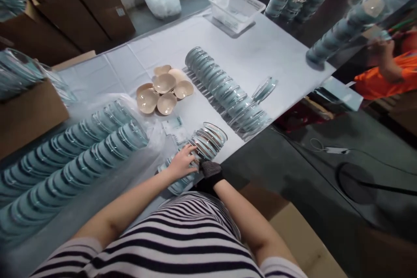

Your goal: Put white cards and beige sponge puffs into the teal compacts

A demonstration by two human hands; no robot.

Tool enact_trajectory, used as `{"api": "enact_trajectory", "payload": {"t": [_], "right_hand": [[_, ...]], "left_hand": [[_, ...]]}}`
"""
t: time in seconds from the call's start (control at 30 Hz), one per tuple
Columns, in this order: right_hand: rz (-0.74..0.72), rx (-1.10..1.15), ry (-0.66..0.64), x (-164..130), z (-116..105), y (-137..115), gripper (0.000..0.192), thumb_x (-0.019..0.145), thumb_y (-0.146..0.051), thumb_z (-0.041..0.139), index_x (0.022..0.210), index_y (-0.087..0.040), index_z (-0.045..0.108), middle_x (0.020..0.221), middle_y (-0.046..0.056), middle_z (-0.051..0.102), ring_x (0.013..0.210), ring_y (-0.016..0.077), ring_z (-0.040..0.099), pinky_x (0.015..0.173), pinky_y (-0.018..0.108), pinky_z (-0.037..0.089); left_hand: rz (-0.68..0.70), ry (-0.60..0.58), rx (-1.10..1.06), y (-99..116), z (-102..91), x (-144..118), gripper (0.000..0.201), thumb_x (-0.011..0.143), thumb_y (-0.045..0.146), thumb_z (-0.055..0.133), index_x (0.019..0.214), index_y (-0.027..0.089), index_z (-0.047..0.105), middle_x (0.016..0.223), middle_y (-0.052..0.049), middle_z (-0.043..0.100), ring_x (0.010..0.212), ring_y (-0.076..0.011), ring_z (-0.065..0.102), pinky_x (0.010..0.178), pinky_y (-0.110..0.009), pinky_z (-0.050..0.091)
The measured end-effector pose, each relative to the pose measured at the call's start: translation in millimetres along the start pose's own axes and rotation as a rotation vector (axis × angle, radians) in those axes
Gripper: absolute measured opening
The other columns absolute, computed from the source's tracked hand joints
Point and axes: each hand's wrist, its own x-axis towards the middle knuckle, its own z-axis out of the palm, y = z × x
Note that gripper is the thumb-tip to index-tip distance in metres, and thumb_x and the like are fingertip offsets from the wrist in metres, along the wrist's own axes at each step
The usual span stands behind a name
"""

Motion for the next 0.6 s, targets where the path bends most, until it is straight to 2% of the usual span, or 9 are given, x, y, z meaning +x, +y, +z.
{"api": "enact_trajectory", "payload": {"t": [0.07,0.13,0.17,0.23,0.33,0.4,0.47,0.53,0.6], "right_hand": [[0.043,-0.033,-0.046,1.9,-4.3,6.6,0.019,0.088,-0.028,0.061,0.096,-0.019,0.076,0.093,0.013,0.077,0.085,0.0247,0.073,0.076,0.033,0.052],[0.063,-0.031,-0.071,0.8,-8.3,12.4,0.024,0.092,-0.029,0.056,0.103,-0.023,0.076,0.101,0.010,0.077,0.093,0.0232,0.072,0.078,0.030,0.052],[0.073,-0.031,-0.078,-0.5,-10.5,14.2,0.026,0.094,-0.031,0.054,0.106,-0.025,0.076,0.104,0.008,0.077,0.095,0.0225,0.072,0.079,0.029,0.051],[0.097,-0.065,-0.087,-4.1,-16.3,15.1,0.029,0.095,-0.035,0.051,0.109,-0.027,0.075,0.107,0.007,0.076,0.098,0.0232,0.071,0.079,0.030,0.051],[0.115,-0.167,-0.118,-10.6,-31.4,10.3,0.027,0.093,-0.037,0.055,0.101,-0.025,0.077,0.103,0.012,0.077,0.094,0.0284,0.072,0.076,0.035,0.051],[0.087,-0.182,-0.117,-12.8,-45.9,2.2,0.029,0.093,-0.041,0.053,0.095,-0.024,0.076,0.097,0.013,0.077,0.092,0.0304,0.072,0.075,0.037,0.051],[0.023,-0.104,-0.017,-8.0,-61.4,-12.4,0.034,0.096,-0.044,0.047,0.100,-0.025,0.074,0.100,0.011,0.076,0.094,0.0294,0.072,0.079,0.038,0.053],[-0.146,0.015,0.149,7.2,-73.9,-34.9,0.040,0.094,-0.044,0.051,0.122,-0.022,0.067,0.120,0.013,0.071,0.111,0.0293,0.067,0.091,0.039,0.053],[-0.360,0.114,0.257,30.3,-81.7,-62.3,0.062,0.084,-0.041,0.064,0.139,-0.014,0.054,0.141,0.018,0.057,0.130,0.0307,0.054,0.105,0.042,0.047]], "left_hand": [[-0.086,0.066,-0.141,-18.3,-11.3,9.9,0.034,0.080,0.031,0.075,0.112,0.023,0.066,0.137,-0.011,0.058,0.133,-0.0295,0.051,0.111,-0.050,0.042],[-0.298,0.171,-0.186,-45.6,-27.7,26.3,0.038,0.088,0.027,0.064,0.126,0.022,0.059,0.132,-0.012,0.061,0.125,-0.0248,0.057,0.105,-0.044,0.047],[-0.433,0.212,-0.148,-60.3,-35.5,35.5,0.041,0.087,0.026,0.064,0.128,0.020,0.057,0.132,-0.013,0.061,0.124,-0.0254,0.057,0.105,-0.043,0.046],[-0.650,0.224,-0.033,-85.9,-46.3,51.9,0.048,0.078,0.023,0.072,0.124,0.017,0.058,0.131,-0.017,0.060,0.127,-0.0305,0.054,0.106,-0.046,0.042],[-0.752,0.170,0.001,-106.2,-49.2,65.3,0.033,0.068,0.018,0.077,0.099,0.015,0.066,0.108,-0.015,0.069,0.114,-0.0334,0.061,0.102,-0.048,0.043],[-0.754,0.182,-0.035,-106.8,-48.7,66.9,0.016,0.069,0.018,0.075,0.082,0.017,0.065,0.093,-0.011,0.071,0.103,-0.0303,0.064,0.096,-0.044,0.046],[-0.760,0.228,-0.072,-98.3,-50.9,65.8,0.008,0.075,0.022,0.070,0.078,0.018,0.064,0.088,-0.009,0.070,0.098,-0.0268,0.065,0.091,-0.039,0.048],[-0.760,0.280,-0.122,-80.7,-55.8,63.8,0.009,0.081,0.026,0.065,0.085,0.018,0.065,0.088,-0.008,0.071,0.091,-0.0232,0.066,0.082,-0.034,0.051],[-0.703,0.340,-0.304,-55.7,-61.3,60.1,0.017,0.083,0.031,0.062,0.091,0.017,0.067,0.086,-0.007,0.071,0.082,-0.0208,0.067,0.074,-0.031,0.052]]}}
